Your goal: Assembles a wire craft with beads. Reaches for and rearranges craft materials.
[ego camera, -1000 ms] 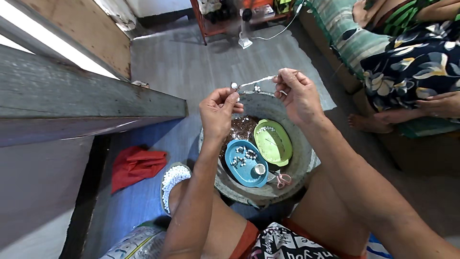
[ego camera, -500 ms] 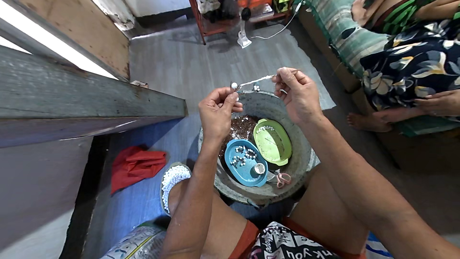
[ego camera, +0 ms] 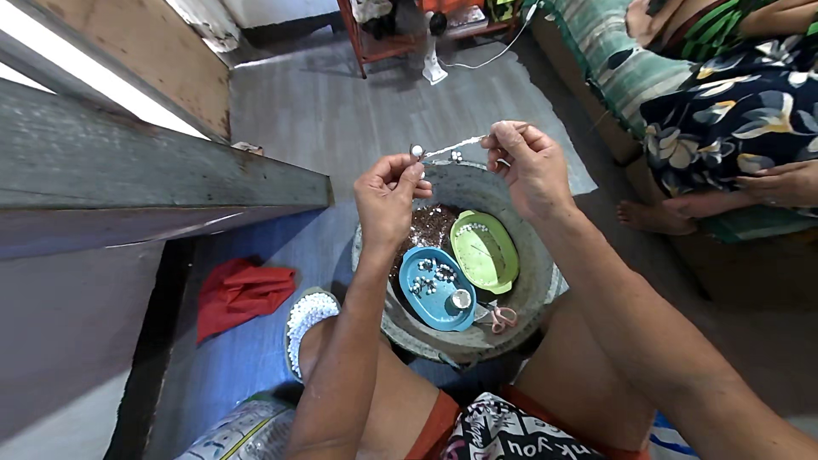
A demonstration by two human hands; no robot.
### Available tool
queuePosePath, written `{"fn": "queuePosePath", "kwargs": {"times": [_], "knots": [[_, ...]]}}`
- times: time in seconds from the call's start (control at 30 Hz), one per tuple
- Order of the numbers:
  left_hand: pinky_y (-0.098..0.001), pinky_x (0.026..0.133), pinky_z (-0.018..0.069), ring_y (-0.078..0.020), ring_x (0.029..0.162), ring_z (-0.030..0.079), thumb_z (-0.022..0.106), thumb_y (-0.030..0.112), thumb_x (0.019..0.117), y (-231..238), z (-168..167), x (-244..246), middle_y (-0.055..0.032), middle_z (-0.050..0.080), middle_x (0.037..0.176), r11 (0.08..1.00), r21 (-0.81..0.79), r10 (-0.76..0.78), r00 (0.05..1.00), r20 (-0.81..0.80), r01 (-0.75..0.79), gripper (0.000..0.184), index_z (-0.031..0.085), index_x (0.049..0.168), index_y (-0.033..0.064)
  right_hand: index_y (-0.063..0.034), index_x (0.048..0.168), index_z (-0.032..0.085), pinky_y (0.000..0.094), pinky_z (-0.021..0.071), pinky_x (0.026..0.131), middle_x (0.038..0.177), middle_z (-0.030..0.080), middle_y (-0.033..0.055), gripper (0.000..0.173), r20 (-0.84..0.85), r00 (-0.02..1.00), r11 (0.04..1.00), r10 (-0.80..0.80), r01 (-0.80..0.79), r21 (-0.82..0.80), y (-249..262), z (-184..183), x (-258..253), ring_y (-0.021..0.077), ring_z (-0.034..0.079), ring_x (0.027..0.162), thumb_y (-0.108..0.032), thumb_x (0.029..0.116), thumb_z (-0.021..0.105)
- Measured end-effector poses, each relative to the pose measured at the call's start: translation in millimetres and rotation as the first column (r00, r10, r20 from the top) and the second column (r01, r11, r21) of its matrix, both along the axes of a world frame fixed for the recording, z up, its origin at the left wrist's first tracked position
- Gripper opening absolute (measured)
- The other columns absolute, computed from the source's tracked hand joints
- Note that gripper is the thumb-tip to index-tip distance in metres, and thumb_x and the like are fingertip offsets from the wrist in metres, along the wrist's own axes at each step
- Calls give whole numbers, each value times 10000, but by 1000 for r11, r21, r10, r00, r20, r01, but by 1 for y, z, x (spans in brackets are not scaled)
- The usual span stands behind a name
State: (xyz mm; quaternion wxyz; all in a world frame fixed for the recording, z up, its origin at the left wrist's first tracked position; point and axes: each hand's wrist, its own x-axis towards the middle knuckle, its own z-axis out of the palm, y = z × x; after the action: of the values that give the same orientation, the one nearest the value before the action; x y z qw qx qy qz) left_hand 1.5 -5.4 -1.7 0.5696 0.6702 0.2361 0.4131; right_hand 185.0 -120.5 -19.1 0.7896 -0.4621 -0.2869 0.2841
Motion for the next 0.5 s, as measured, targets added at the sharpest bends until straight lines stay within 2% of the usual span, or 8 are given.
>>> {"fn": "queuePosePath", "kwargs": {"times": [0.5], "knots": [[-383,691,675,-225,733,750,670,-16,967,0,0,0,-126,730,918,1000,-5,8,1000,-1,-8,115,668,1078,-48,-29,1100,675,276,572,720,968,727,89,176,1,1000,1000,-16,16,18,-1,1,2,131,671,793,-178,1055,592]]}}
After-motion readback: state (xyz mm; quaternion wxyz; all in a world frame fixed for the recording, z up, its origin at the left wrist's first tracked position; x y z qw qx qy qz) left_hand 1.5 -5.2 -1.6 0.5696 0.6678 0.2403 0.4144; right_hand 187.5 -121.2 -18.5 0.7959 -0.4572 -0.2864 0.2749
